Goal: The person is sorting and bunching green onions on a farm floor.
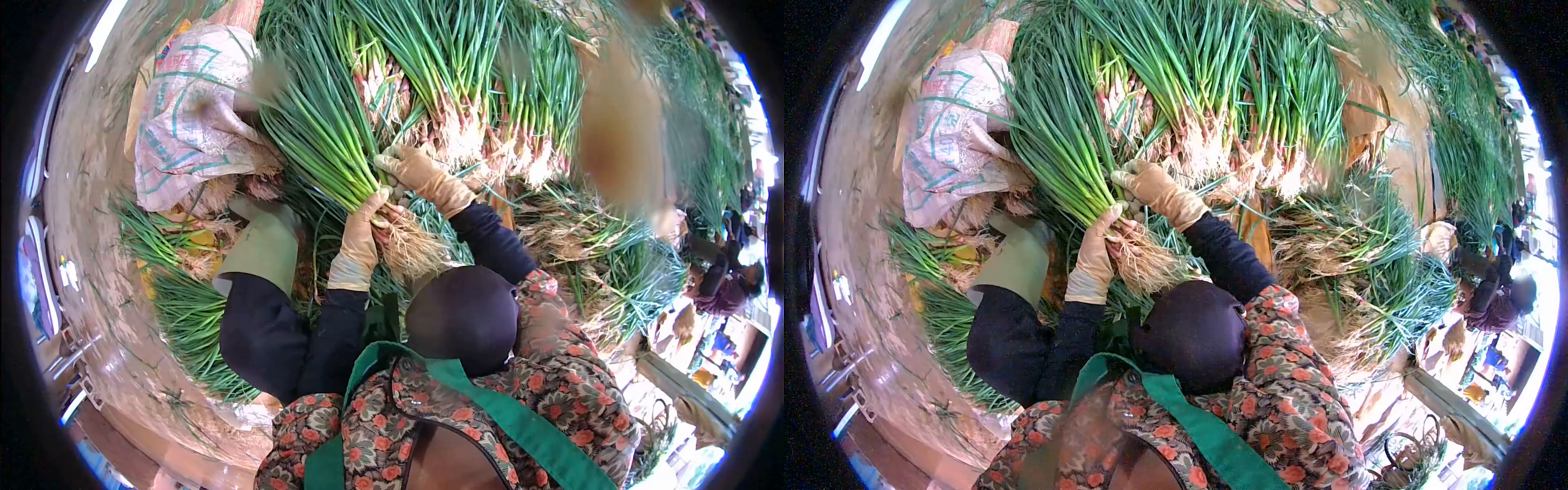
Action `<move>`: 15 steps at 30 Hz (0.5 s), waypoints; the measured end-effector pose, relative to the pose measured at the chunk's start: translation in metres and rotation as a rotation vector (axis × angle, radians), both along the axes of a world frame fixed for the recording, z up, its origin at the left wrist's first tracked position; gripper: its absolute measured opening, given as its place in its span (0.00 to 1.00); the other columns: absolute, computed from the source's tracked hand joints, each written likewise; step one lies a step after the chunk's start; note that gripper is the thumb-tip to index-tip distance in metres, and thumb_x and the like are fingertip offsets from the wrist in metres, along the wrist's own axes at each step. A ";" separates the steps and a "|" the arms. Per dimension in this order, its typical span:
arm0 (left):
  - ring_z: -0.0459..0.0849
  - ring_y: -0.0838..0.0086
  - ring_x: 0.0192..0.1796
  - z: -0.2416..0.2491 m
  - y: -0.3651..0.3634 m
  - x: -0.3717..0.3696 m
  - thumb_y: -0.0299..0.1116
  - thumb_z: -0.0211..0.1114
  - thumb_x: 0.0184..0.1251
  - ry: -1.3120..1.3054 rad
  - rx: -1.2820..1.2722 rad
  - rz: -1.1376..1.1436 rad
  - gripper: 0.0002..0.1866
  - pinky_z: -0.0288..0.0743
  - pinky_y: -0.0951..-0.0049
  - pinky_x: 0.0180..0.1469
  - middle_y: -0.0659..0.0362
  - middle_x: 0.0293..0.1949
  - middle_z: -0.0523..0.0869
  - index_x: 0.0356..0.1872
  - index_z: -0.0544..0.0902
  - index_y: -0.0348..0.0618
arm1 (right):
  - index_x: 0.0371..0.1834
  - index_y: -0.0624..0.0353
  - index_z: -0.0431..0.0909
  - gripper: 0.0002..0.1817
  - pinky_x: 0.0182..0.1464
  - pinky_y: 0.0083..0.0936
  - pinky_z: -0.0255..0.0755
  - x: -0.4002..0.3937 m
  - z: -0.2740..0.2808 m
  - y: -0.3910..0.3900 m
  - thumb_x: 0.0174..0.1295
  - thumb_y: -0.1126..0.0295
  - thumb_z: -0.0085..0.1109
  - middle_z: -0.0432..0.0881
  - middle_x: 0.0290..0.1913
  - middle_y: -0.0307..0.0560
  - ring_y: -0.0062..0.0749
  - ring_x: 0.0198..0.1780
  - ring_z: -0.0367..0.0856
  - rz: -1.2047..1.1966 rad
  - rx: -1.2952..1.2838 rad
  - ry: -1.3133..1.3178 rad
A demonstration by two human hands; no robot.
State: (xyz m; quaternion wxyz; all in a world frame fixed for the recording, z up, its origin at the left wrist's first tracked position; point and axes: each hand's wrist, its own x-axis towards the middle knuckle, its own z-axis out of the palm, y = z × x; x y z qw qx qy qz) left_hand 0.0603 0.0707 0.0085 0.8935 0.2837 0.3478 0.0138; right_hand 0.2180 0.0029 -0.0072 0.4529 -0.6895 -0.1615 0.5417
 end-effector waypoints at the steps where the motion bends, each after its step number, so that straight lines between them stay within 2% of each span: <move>1: 0.80 0.77 0.24 -0.005 0.004 -0.004 0.40 0.63 0.59 -0.015 -0.037 -0.005 0.16 0.78 0.79 0.19 0.57 0.27 0.81 0.42 0.77 0.38 | 0.39 0.67 0.74 0.18 0.31 0.32 0.73 -0.005 -0.005 0.003 0.61 0.59 0.55 0.78 0.24 0.55 0.46 0.28 0.80 -0.094 0.016 0.012; 2: 0.80 0.78 0.24 -0.008 0.006 -0.006 0.40 0.63 0.59 -0.028 -0.078 -0.008 0.16 0.77 0.80 0.18 0.57 0.27 0.81 0.42 0.77 0.38 | 0.38 0.66 0.74 0.18 0.31 0.34 0.73 -0.006 -0.024 0.000 0.61 0.59 0.55 0.78 0.23 0.55 0.46 0.28 0.80 -0.111 0.040 -0.173; 3: 0.75 0.81 0.22 0.006 0.002 0.001 0.39 0.63 0.60 -0.152 -0.087 0.048 0.15 0.71 0.84 0.17 0.58 0.29 0.81 0.40 0.77 0.38 | 0.38 0.66 0.74 0.18 0.31 0.35 0.73 -0.008 -0.050 -0.005 0.60 0.59 0.56 0.78 0.23 0.56 0.46 0.28 0.80 -0.126 0.061 -0.358; 4: 0.75 0.83 0.23 -0.012 0.003 0.001 0.38 0.62 0.60 -0.325 -0.430 0.072 0.13 0.74 0.82 0.23 0.58 0.32 0.80 0.37 0.77 0.38 | 0.38 0.65 0.74 0.18 0.31 0.36 0.73 -0.009 -0.064 -0.010 0.60 0.58 0.56 0.78 0.23 0.56 0.46 0.27 0.80 -0.143 0.077 -0.543; 5: 0.75 0.81 0.25 -0.007 0.001 0.000 0.38 0.61 0.60 -0.304 -0.429 0.132 0.12 0.76 0.77 0.29 0.60 0.31 0.79 0.37 0.77 0.39 | 0.36 0.64 0.73 0.17 0.35 0.40 0.74 -0.008 -0.064 -0.021 0.59 0.58 0.54 0.78 0.24 0.58 0.46 0.29 0.80 -0.083 -0.089 -0.874; 6: 0.75 0.79 0.26 0.010 0.002 0.003 0.38 0.61 0.61 -0.291 -0.423 0.192 0.12 0.78 0.73 0.34 0.61 0.30 0.78 0.36 0.77 0.39 | 0.44 0.62 0.75 0.15 0.36 0.36 0.75 -0.001 -0.066 -0.029 0.62 0.62 0.52 0.82 0.32 0.56 0.50 0.33 0.81 0.198 -0.214 -0.801; 7: 0.75 0.75 0.28 0.028 -0.006 0.008 0.39 0.61 0.61 -0.197 -0.308 0.334 0.13 0.76 0.66 0.38 0.62 0.29 0.77 0.41 0.76 0.41 | 0.45 0.61 0.76 0.16 0.36 0.35 0.75 0.010 -0.067 -0.039 0.62 0.61 0.52 0.82 0.33 0.56 0.49 0.33 0.81 0.459 0.108 -0.999; 8: 0.76 0.72 0.32 0.022 0.000 0.003 0.40 0.61 0.61 -0.153 -0.326 0.306 0.17 0.75 0.65 0.39 0.61 0.33 0.79 0.48 0.75 0.44 | 0.45 0.59 0.76 0.16 0.37 0.36 0.76 0.011 -0.043 -0.038 0.62 0.59 0.52 0.82 0.34 0.56 0.49 0.33 0.81 0.438 -0.036 -0.731; 9: 0.77 0.72 0.33 0.011 0.007 -0.001 0.40 0.61 0.61 -0.317 -0.580 0.191 0.19 0.75 0.65 0.38 0.59 0.35 0.80 0.51 0.74 0.44 | 0.45 0.58 0.77 0.17 0.38 0.36 0.76 0.012 -0.017 -0.037 0.62 0.57 0.53 0.82 0.35 0.56 0.48 0.33 0.82 0.392 -0.200 -0.498; 10: 0.78 0.72 0.34 0.000 0.010 -0.002 0.40 0.61 0.61 -0.488 -0.826 0.074 0.21 0.75 0.66 0.38 0.58 0.38 0.81 0.54 0.74 0.44 | 0.42 0.60 0.77 0.18 0.37 0.37 0.76 0.032 -0.048 -0.047 0.61 0.55 0.53 0.82 0.32 0.55 0.47 0.31 0.82 0.332 0.122 -1.317; 11: 0.78 0.73 0.31 0.020 0.003 0.007 0.39 0.62 0.61 -0.372 -0.482 0.295 0.23 0.76 0.69 0.35 0.58 0.37 0.81 0.56 0.73 0.42 | 0.41 0.61 0.77 0.19 0.38 0.38 0.75 0.051 -0.029 -0.041 0.60 0.54 0.54 0.82 0.31 0.55 0.47 0.33 0.82 0.059 -0.063 -1.205; 12: 0.79 0.73 0.31 0.001 0.005 0.002 0.39 0.63 0.60 -0.300 -0.466 0.278 0.22 0.77 0.70 0.33 0.56 0.36 0.82 0.54 0.74 0.41 | 0.40 0.62 0.77 0.21 0.39 0.39 0.75 0.067 -0.004 -0.034 0.60 0.52 0.55 0.82 0.30 0.56 0.48 0.34 0.82 -0.212 -0.243 -1.072; 13: 0.80 0.74 0.31 -0.033 0.009 -0.007 0.39 0.63 0.60 -0.228 -0.448 0.259 0.21 0.78 0.70 0.31 0.55 0.35 0.82 0.52 0.75 0.40 | 0.39 0.62 0.77 0.21 0.38 0.39 0.75 0.076 0.004 -0.033 0.59 0.52 0.55 0.81 0.29 0.56 0.48 0.33 0.82 -0.137 -0.306 -1.139; 15: 0.81 0.75 0.31 -0.020 0.009 -0.004 0.38 0.65 0.58 -0.191 -0.406 0.231 0.19 0.78 0.76 0.23 0.51 0.36 0.82 0.47 0.77 0.37 | 0.38 0.62 0.76 0.21 0.36 0.39 0.74 0.093 -0.005 -0.034 0.57 0.52 0.57 0.81 0.28 0.57 0.50 0.32 0.81 0.075 -0.438 -1.190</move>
